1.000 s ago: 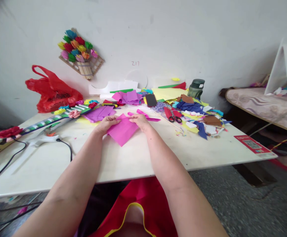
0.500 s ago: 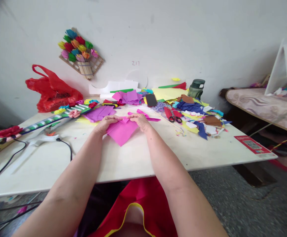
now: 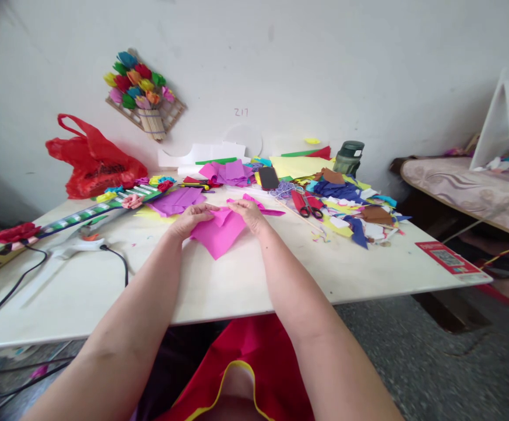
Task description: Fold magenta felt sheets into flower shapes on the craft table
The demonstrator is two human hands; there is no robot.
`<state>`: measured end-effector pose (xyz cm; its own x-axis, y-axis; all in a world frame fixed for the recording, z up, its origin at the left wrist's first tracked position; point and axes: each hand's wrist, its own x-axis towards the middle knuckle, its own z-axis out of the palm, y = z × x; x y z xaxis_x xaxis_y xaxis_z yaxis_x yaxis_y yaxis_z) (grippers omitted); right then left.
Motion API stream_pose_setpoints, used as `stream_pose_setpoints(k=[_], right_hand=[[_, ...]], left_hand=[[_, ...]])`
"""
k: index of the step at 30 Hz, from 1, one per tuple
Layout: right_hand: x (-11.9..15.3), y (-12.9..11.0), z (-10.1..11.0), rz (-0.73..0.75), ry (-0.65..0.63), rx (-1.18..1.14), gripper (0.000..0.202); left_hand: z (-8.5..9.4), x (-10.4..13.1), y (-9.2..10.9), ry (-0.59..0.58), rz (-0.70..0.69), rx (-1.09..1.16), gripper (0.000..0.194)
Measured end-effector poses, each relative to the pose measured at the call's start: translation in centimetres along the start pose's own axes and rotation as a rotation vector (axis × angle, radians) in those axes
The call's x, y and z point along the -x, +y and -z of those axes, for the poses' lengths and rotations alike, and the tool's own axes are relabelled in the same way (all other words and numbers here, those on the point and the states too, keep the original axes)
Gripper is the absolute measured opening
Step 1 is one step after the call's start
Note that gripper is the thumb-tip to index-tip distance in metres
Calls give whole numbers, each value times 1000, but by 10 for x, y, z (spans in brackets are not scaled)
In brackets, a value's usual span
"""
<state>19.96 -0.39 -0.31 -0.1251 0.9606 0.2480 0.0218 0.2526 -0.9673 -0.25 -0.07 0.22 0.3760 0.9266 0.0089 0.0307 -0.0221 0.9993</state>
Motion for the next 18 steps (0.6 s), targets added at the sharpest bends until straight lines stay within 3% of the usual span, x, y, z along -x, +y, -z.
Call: stream_pose_setpoints(k=[10, 18], right_hand=[[-1, 6, -1, -50, -25, 98, 30], [1, 2, -2, 30, -9, 146, 30]], left_hand=[[-5, 3, 6, -15, 3, -77, 48], [-4, 0, 6, 98, -7, -137, 37]])
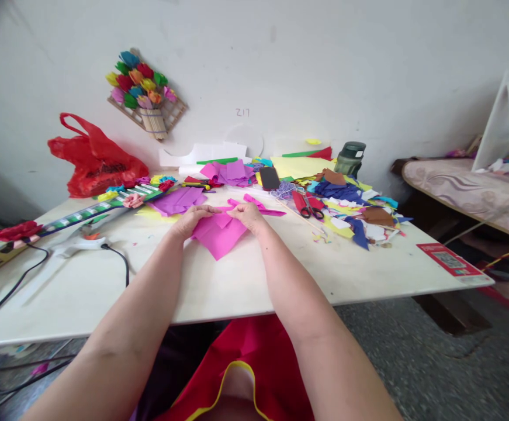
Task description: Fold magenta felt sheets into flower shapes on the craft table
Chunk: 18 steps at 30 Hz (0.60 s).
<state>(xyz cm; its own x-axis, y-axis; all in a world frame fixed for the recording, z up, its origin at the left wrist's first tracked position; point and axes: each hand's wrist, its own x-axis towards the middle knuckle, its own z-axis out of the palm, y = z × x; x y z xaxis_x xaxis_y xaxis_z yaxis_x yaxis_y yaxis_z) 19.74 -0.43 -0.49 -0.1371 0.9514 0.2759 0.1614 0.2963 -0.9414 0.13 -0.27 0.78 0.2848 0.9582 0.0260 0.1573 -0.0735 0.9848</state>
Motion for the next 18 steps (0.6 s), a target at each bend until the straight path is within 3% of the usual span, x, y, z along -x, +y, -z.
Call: stream_pose_setpoints(k=[4, 8, 18], right_hand=[[2, -5, 0, 0, 14, 43, 30], [2, -6, 0, -3, 1, 81, 32], [2, -2, -1, -16, -196, 143, 33]], left_hand=[[3, -6, -6, 13, -58, -44, 36], [4, -11, -12, -1, -13, 37, 35], [-5, 3, 0, -109, -44, -154, 42]])
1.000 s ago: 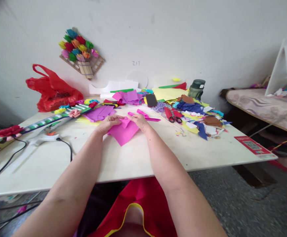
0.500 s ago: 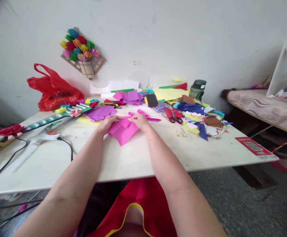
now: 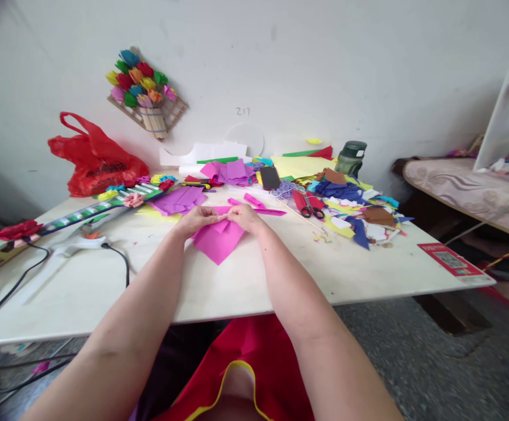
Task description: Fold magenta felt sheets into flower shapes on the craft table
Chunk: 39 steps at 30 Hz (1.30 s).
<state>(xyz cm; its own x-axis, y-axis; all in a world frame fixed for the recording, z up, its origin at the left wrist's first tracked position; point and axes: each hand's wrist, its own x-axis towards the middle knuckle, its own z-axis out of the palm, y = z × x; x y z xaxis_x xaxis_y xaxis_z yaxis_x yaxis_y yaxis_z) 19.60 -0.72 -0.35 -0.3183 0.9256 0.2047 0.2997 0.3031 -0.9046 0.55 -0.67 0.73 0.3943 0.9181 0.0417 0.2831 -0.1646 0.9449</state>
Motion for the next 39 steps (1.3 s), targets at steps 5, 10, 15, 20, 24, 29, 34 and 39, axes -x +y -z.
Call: stream_pose_setpoints(k=[5, 10, 15, 20, 24, 29, 34, 39], right_hand=[[0, 1, 0, 9, -17, -8, 36], [-2, 4, 0, 22, -14, -15, 35], [-4, 6, -2, 3, 59, -63, 29], [-4, 6, -3, -29, 137, -99, 26], [-5, 6, -3, 0, 155, -100, 25], [-7, 5, -3, 3, 194, -128, 24], [-7, 7, -2, -12, 191, -117, 26], [-6, 7, -1, 15, 161, -114, 24]], left_hand=[[-2, 0, 4, 18, -3, -50, 39], [-1, 3, 7, 37, -7, -89, 37], [-1, 1, 6, 41, 3, -97, 40], [-1, -1, 5, 38, 30, -108, 46], [-1, -2, 6, 50, 71, -159, 44], [-1, -1, 7, 52, 64, -158, 43], [1, -1, 2, 4, -17, -158, 41], [3, -2, -1, -51, 15, -161, 38]])
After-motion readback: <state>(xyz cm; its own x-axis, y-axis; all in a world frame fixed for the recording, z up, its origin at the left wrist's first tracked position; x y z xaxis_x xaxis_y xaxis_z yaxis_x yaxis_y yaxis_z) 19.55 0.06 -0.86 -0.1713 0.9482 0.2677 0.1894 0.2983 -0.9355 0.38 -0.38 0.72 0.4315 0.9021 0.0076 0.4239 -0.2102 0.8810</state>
